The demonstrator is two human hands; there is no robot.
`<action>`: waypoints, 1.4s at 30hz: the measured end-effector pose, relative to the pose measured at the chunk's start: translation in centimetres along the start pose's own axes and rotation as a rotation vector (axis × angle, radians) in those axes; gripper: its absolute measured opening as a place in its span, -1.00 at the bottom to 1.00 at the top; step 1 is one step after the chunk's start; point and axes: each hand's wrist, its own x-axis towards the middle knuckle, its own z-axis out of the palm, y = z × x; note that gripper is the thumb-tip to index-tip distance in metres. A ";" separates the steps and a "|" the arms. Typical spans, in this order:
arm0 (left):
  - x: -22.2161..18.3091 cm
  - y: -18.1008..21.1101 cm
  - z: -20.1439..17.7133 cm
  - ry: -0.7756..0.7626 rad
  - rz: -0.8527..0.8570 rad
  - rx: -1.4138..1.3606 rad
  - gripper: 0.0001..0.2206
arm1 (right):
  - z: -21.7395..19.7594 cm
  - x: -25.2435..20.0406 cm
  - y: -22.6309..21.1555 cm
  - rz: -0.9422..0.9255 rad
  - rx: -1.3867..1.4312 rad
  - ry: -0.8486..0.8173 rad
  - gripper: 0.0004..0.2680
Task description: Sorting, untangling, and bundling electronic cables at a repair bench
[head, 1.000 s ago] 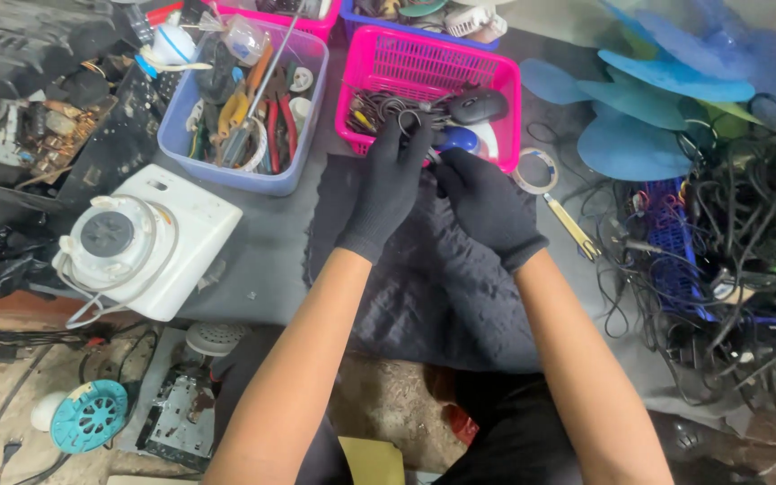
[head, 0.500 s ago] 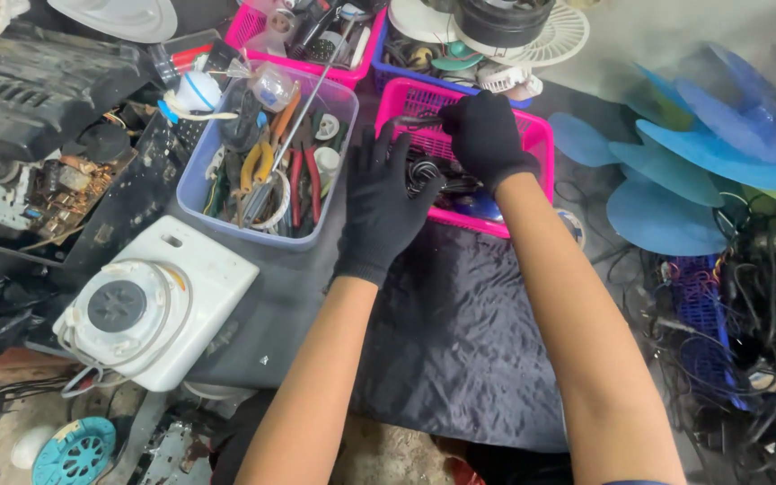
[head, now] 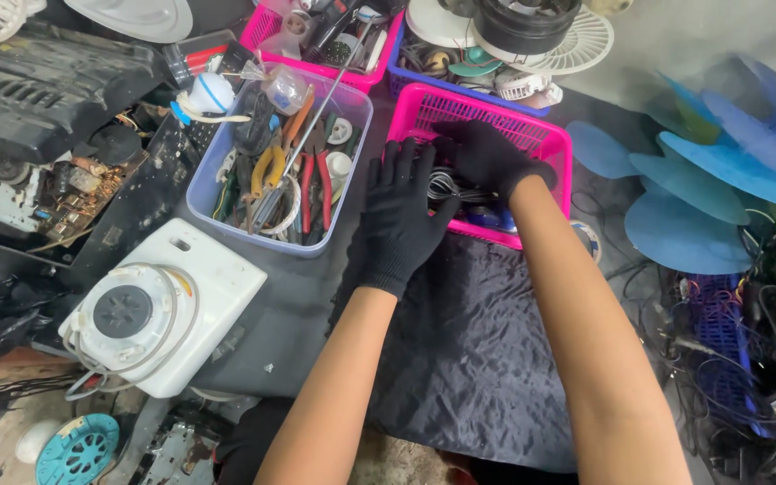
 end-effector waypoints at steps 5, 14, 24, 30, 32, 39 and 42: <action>0.1 0.0 0.1 0.001 -0.008 0.012 -0.24 | 1.2 -1.4 0.2 -0.094 0.014 0.025 -0.67; 0.2 -0.3 0.4 0.031 0.001 -0.013 -0.25 | 1.7 -0.5 1.1 -0.134 -0.017 0.001 -0.66; 0.2 -1.3 1.4 0.095 -0.036 -0.167 -0.36 | 0.2 -2.5 -0.5 -0.035 -0.021 0.329 -0.75; -0.1 0.0 -0.5 0.138 0.061 -0.170 -0.47 | -0.7 -9.9 -4.7 0.016 -0.015 0.428 -0.71; -0.8 1.8 -2.2 0.126 0.101 -0.194 -0.53 | -0.2 -12.3 -4.7 -0.066 0.033 0.468 -0.73; -3.8 7.7 -4.3 -0.033 0.211 -0.182 -0.46 | -0.9 -22.3 -4.8 -0.163 0.101 0.535 -0.73; -5.1 10.1 -1.7 -0.053 0.266 -0.011 -0.49 | -1.6 -26.2 -3.2 -0.076 0.117 0.532 -0.71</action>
